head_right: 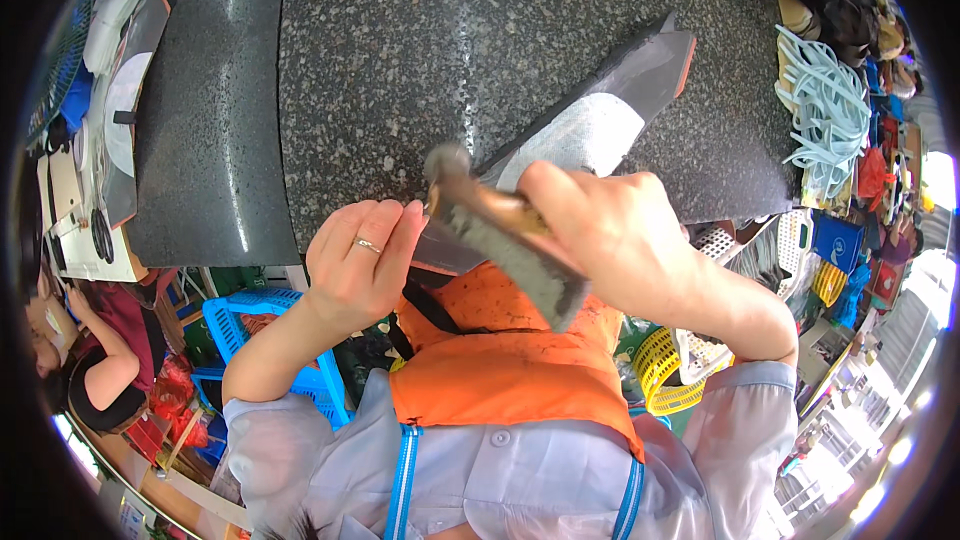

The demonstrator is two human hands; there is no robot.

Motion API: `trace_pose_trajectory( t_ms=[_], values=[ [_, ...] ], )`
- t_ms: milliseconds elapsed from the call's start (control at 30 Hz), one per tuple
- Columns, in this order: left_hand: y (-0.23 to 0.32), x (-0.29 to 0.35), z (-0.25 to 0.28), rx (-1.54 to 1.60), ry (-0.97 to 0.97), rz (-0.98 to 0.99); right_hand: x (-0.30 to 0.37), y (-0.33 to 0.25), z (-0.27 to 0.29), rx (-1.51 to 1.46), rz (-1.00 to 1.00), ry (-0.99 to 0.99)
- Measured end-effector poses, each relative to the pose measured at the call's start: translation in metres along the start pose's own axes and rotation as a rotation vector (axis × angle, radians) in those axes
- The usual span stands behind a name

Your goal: The person folds the edges of shoe upper components by hand, flattens the folds by tapping them with a hammer, and stacks the finished pieces.

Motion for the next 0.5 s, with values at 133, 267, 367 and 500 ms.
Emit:
trace_pose_trajectory(
  t_ms=[133, 267, 367, 500],
  values=[
    [0.011, -0.002, 0.0, -0.136, -0.076, -0.09, -0.004, 0.001, 0.0, 0.027, 0.029, -0.044],
    [0.023, -0.005, 0.002, -0.167, -0.239, -0.104, -0.006, -0.004, -0.019, 0.116, 0.069, -0.055],
    [0.015, -0.013, 0.012, 0.024, -0.268, 0.079, -0.001, 0.004, -0.007, 0.017, 0.015, 0.085],
    [0.039, -0.004, 0.026, 0.088, -0.039, 0.148, 0.023, 0.001, 0.029, -0.229, -0.271, 0.216]
  ],
)
Point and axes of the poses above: each hand's wrist, its own x-axis away from the middle knuckle, its own z-axis out of the back of the hand, y = z × x, the point moved 3 cm from there along -x, towards the middle knuckle, and after that the axes turned 6 degrees about -x, right-handed, at the moved point
